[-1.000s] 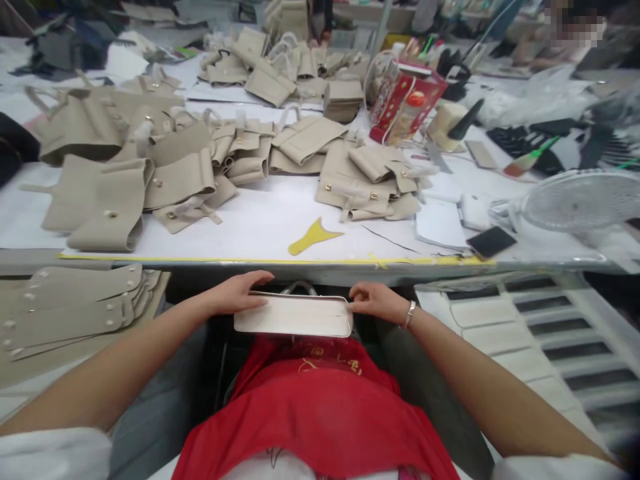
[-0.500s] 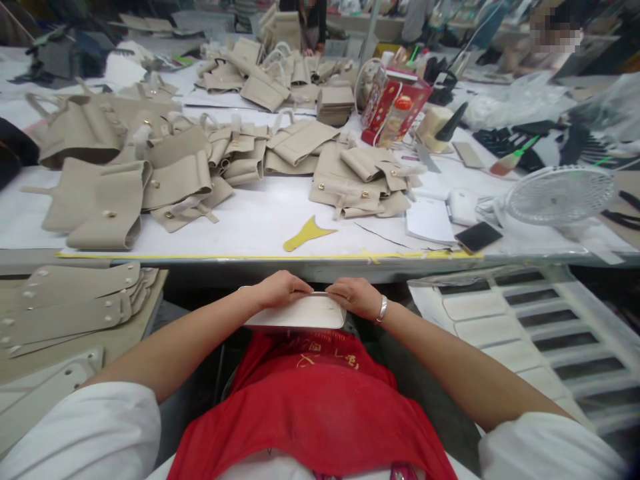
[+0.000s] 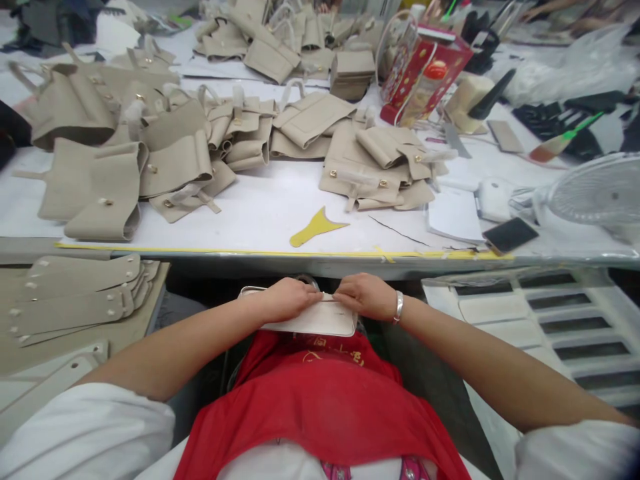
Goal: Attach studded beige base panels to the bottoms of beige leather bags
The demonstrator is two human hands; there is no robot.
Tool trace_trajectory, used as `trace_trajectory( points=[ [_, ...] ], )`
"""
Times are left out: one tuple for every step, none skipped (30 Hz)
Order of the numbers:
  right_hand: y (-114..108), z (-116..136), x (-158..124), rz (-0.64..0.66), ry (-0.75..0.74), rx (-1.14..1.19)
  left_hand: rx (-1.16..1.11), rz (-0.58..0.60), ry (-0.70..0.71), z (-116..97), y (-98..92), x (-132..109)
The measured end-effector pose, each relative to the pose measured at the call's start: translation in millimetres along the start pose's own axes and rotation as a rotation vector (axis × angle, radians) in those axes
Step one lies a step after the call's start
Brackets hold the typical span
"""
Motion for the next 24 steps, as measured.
trace_trajectory(
  points=[
    [-1,-2,7,0.046,0.03,0.041,0.011,0.001,0.004,0,0.2,0],
    [-1,-4,15,0.102,0.059,0.089,0.022,0.007,0.014,0,0.6,0],
    [0,-6,23,0.168,0.087,0.14,0.034,0.019,0.028,1,1.1,0],
    [2,-7,31,0.238,0.11,0.195,0.045,0.035,0.043,1,1.5,0],
    [4,-8,37,0.304,0.13,0.25,0.053,0.052,0.058,1,1.5,0],
    [6,-9,43,0.361,0.139,0.299,0.056,0.067,0.071,2,1.0,0],
    [8,-8,48,0.407,0.136,0.337,0.049,0.078,0.082,2,-0.3,-1],
    [10,-8,52,0.442,0.122,0.367,0.036,0.085,0.092,3,-2.6,-2],
    [11,-7,55,0.47,0.11,0.393,0.018,0.091,0.101,4,-5.8,-4],
    [12,-7,58,0.5,0.101,0.421,-0.004,0.097,0.11,5,-9.8,-7],
    [14,-7,60,0.533,0.098,0.452,-0.027,0.104,0.117,7,-14.4,-10],
    [16,-7,62,0.567,0.096,0.487,-0.047,0.113,0.118,9,-19.4,-15],
    [18,-8,64,0.597,0.093,0.521,-0.062,0.124,0.112,12,-24.5,-20],
    [19,-8,67,0.622,0.085,0.551,-0.073,0.135,0.098,15,-29.4,-26],
    [21,-8,70,0.637,0.071,0.573,-0.085,0.144,0.082,18,-33.9,-32],
    [23,-8,73,0.644,0.054,0.585,-0.101,0.149,0.068,21,-37.7,-37],
    [24,-6,77,0.647,0.037,0.591,-0.123,0.148,0.057,24,-40.8,-42],
    [25,-4,81,0.653,0.021,0.595,-0.155,0.139,0.051,26,-43.1,-45],
    [26,-2,86,0.665,0.009,0.6,-0.192,0.123,0.051,28,-44.8,-48],
    [27,2,90,0.683,0.001,0.605,-0.23,0.106,0.052,29,-46.0,-50],
    [28,6,95,0.708,-0.002,0.612,-0.262,0.091,0.05,30,-46.6,-50],
    [28,10,100,0.734,-0.004,0.619,-0.283,0.085,0.047,30,-46.8,-51],
    [29,15,105,0.755,-0.005,0.622,-0.291,0.086,0.043,31,-46.8,-51],
    [29,20,110,0.769,-0.011,0.62,-0.287,0.091,0.043,31,-47.0,-52]
  ],
)
Point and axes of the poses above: each hand's wrist, its own x-axis towards the middle knuckle, its own y-axis out of the palm, z = x × y, the point moved 3 cm from there along x, towards the middle knuckle, and after that the axes turned 12 degrees about y, right-handed, at the moved point
